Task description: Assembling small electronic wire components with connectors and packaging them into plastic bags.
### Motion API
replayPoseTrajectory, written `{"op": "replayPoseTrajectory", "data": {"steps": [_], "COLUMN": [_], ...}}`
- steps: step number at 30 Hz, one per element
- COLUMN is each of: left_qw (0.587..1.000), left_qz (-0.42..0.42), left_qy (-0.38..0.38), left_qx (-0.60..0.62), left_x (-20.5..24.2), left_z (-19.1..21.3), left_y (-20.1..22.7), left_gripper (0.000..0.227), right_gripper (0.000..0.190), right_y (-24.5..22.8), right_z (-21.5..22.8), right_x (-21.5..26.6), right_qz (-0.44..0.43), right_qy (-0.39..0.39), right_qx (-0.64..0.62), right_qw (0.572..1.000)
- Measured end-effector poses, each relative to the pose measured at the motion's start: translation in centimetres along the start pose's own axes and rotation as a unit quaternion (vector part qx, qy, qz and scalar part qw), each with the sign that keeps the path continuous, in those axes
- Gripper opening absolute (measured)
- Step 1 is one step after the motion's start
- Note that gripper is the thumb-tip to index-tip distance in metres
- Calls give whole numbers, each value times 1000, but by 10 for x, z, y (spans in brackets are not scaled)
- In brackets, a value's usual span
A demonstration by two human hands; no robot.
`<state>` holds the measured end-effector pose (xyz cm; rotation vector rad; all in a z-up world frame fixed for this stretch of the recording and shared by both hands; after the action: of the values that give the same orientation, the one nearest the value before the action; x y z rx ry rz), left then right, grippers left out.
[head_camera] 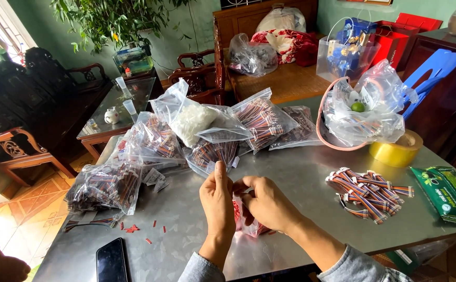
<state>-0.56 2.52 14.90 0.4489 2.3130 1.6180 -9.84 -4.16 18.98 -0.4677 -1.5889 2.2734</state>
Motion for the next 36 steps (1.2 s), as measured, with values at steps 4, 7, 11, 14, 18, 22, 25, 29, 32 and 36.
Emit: {"op": "replayPoseTrajectory", "data": {"steps": [4,7,11,14,18,22,25,29,32,36], "left_qw": [998,997,996,998,1000,995,997,988,981,980], "left_qz": [-37,-68,-78,-65,0,-33,-49,-123,-138,-120], "left_qy": [-32,-42,-31,-21,5,-52,-50,-41,-60,-111], "left_qx": [42,11,29,15,-20,-75,-39,-82,-125,-116], "left_x": [2,5,4,8,9,15,14,13,22,30], "left_z": [-1,-2,-2,-3,-5,-2,-2,-1,-1,1], "left_y": [0,3,-7,0,6,9,6,1,8,18], "left_gripper": [60,51,23,24,40,51,40,20,35,39], "right_gripper": [25,28,26,24,25,14,19,19,17,32], "right_y": [-4,-8,-3,-7,-5,15,5,-2,4,15], "right_z": [0,2,1,1,2,3,5,7,7,8], "right_x": [2,3,3,5,5,-2,0,3,2,-5], "right_qz": [11,-16,0,-19,-30,25,38,6,7,54], "right_qy": [6,10,12,6,-6,20,8,17,22,52], "right_qx": [3,8,-6,-9,-1,47,-17,-20,-23,-24], "right_qw": [1000,1000,1000,1000,1000,998,999,1000,999,997]}}
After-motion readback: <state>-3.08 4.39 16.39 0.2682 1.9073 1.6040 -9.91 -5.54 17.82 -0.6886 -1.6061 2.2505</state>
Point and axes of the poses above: each hand's wrist, its own x-axis away from the middle knuckle, its own z-axis out of the back of the hand, y = z × x, the point moved 1 cm from there along -x, towards the middle knuckle, and after that the axes turned 8 degrees about z, right-handed, at the moved point
